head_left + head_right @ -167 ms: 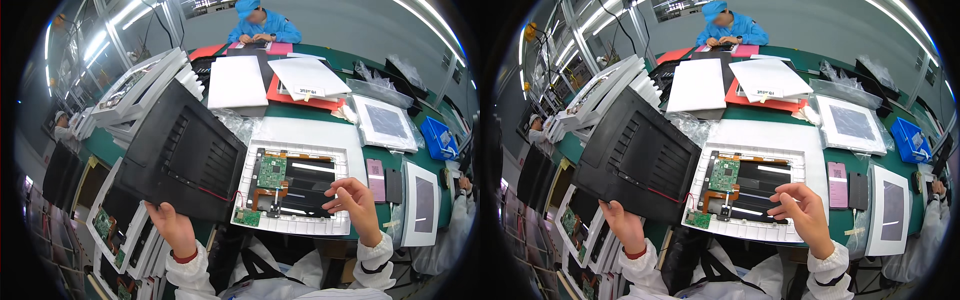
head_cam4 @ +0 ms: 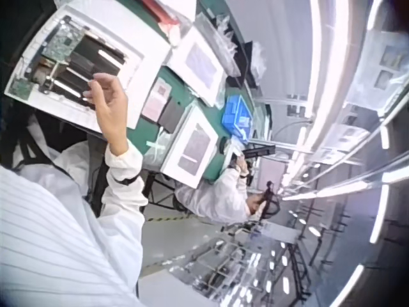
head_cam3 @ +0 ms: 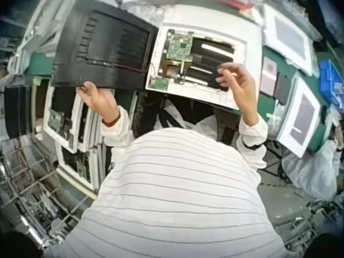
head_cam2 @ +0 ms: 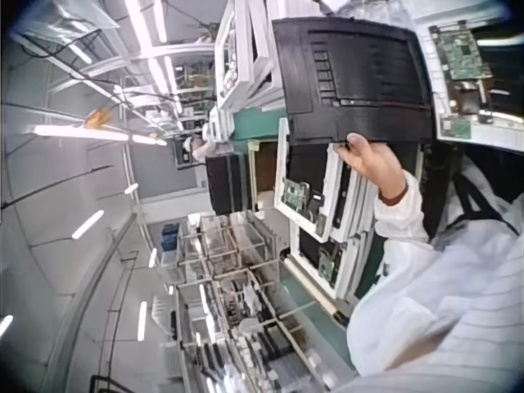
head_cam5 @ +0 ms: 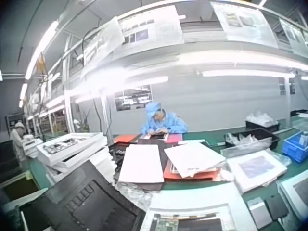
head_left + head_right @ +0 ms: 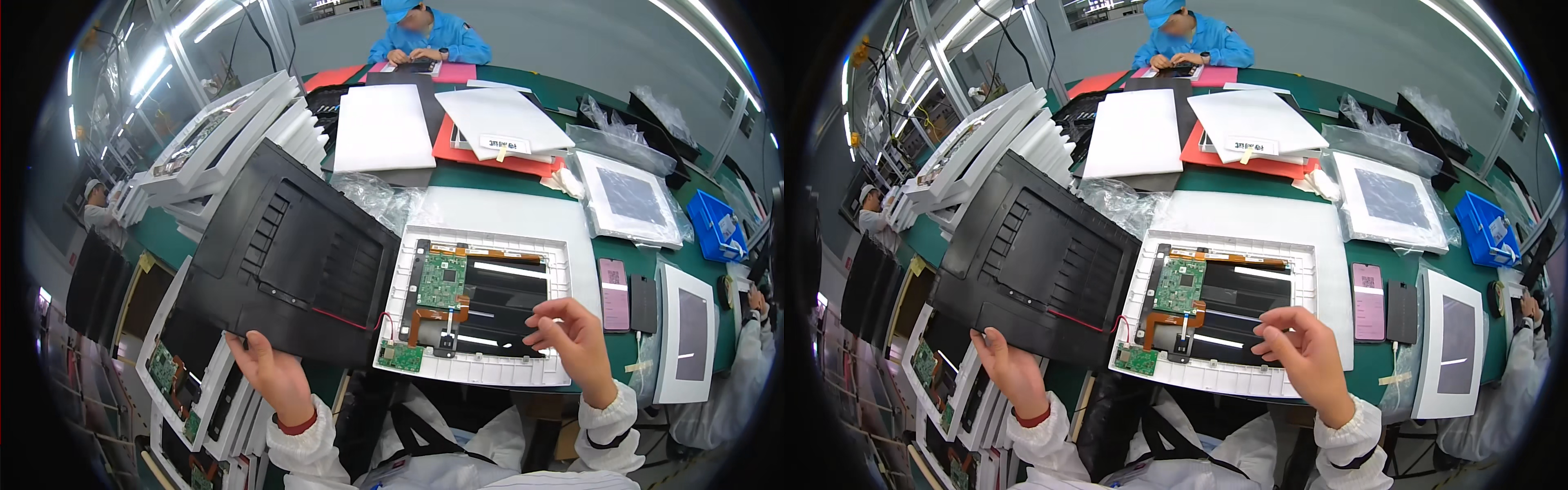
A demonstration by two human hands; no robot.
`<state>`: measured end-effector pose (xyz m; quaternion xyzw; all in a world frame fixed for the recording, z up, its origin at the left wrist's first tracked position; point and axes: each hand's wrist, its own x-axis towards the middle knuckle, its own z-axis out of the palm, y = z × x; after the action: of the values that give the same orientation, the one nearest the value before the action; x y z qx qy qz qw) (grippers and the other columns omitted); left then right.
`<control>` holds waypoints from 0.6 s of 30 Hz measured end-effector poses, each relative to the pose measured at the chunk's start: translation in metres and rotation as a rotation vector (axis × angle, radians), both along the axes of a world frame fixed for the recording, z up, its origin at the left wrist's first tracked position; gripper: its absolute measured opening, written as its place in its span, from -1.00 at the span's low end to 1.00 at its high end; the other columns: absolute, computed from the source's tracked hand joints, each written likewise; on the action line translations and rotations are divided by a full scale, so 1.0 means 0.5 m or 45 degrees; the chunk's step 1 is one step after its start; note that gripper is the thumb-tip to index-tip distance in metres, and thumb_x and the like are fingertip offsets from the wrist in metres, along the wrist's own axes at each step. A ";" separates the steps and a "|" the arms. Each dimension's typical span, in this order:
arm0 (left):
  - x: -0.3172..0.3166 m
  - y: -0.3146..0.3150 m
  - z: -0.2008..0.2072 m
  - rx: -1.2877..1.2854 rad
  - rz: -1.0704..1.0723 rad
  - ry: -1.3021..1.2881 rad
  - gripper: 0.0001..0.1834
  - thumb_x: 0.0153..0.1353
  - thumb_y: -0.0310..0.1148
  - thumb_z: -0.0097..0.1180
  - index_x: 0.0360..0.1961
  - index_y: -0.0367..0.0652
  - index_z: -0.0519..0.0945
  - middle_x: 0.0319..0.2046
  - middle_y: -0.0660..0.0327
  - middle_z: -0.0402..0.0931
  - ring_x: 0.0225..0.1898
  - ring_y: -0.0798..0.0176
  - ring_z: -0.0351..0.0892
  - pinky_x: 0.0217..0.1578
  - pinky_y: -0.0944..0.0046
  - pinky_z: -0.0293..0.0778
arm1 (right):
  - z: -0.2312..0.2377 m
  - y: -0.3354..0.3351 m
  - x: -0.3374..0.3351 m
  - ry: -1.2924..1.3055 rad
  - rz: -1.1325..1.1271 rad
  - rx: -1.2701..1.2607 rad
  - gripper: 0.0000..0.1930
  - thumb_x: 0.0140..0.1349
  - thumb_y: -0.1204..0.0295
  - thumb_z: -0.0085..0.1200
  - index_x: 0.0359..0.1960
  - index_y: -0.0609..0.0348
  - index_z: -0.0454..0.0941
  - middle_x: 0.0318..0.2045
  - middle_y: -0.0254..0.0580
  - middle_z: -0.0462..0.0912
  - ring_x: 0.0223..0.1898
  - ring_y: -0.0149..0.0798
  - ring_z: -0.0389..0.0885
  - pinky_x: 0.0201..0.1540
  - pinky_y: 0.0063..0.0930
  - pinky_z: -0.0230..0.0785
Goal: The recorder is assembling and inspecting electronic tablet frames, connecting circuit boards, and stacking the completed units.
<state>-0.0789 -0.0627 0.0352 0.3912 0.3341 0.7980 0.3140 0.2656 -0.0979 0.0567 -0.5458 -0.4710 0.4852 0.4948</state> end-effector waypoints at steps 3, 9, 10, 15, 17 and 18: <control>0.004 -0.002 0.004 -0.103 0.121 -0.007 -0.41 0.29 -0.24 0.05 0.22 -0.23 0.12 0.01 0.11 0.35 0.04 0.22 0.32 0.10 0.18 0.23 | -0.019 -0.014 -0.004 -0.245 0.058 0.011 -0.82 0.19 0.54 0.05 -0.18 0.33 0.48 -0.30 -0.14 0.61 -0.32 -0.33 0.64 -0.25 -0.57 0.46; 0.051 -0.018 0.023 0.041 0.692 0.351 -0.44 0.25 -0.39 0.05 0.19 -0.32 0.14 0.04 -0.05 0.32 0.11 0.14 0.30 0.14 0.14 0.20 | -0.044 -0.046 -0.004 -0.719 0.189 0.058 -0.80 0.11 0.51 0.13 -0.21 0.25 0.53 -0.33 -0.14 0.61 -0.37 -0.29 0.59 -0.32 -0.50 0.41; 0.057 -0.027 0.015 0.040 0.686 0.355 -0.44 0.25 -0.39 0.05 0.19 -0.32 0.14 0.04 -0.05 0.32 0.11 0.14 0.30 0.14 0.14 0.20 | -0.038 -0.047 -0.002 -0.716 0.185 0.054 -0.80 0.11 0.51 0.13 -0.21 0.25 0.53 -0.33 -0.14 0.61 -0.37 -0.29 0.59 -0.32 -0.50 0.41; 0.159 -0.054 0.031 0.003 -0.008 1.137 -0.74 0.02 -0.52 0.23 -0.25 -0.28 0.48 -0.36 0.07 0.50 -0.34 0.16 0.53 -0.28 0.27 0.44 | 0.020 -0.019 0.002 -0.763 0.462 -0.132 -0.82 0.12 0.46 0.12 -0.25 0.26 0.53 -0.39 -0.12 0.61 -0.41 -0.22 0.60 -0.34 -0.44 0.42; 0.207 -0.020 0.045 -0.371 -0.298 1.337 -0.85 -0.03 -0.54 0.26 -0.41 -0.29 0.55 -0.49 0.14 0.52 -0.51 0.24 0.52 -0.43 0.32 0.43 | 0.036 0.013 0.013 -0.803 0.563 -0.113 -0.82 0.12 0.44 0.12 -0.27 0.26 0.54 -0.44 -0.11 0.61 -0.43 -0.19 0.60 -0.35 -0.42 0.42; 0.225 -0.009 0.036 -0.535 -0.393 1.349 -0.89 -0.05 -0.54 0.26 -0.47 -0.30 0.58 -0.53 0.16 0.53 -0.55 0.31 0.52 -0.47 0.36 0.42 | 0.047 0.024 0.019 -0.849 0.660 -0.082 -0.82 0.13 0.42 0.11 -0.29 0.27 0.54 -0.49 -0.10 0.61 -0.45 -0.15 0.61 -0.36 -0.40 0.42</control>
<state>0.0338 -0.0674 0.0530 0.7098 0.5357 0.3557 0.2876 0.2750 -0.0860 0.0803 -0.5516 -0.7115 0.4049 0.1596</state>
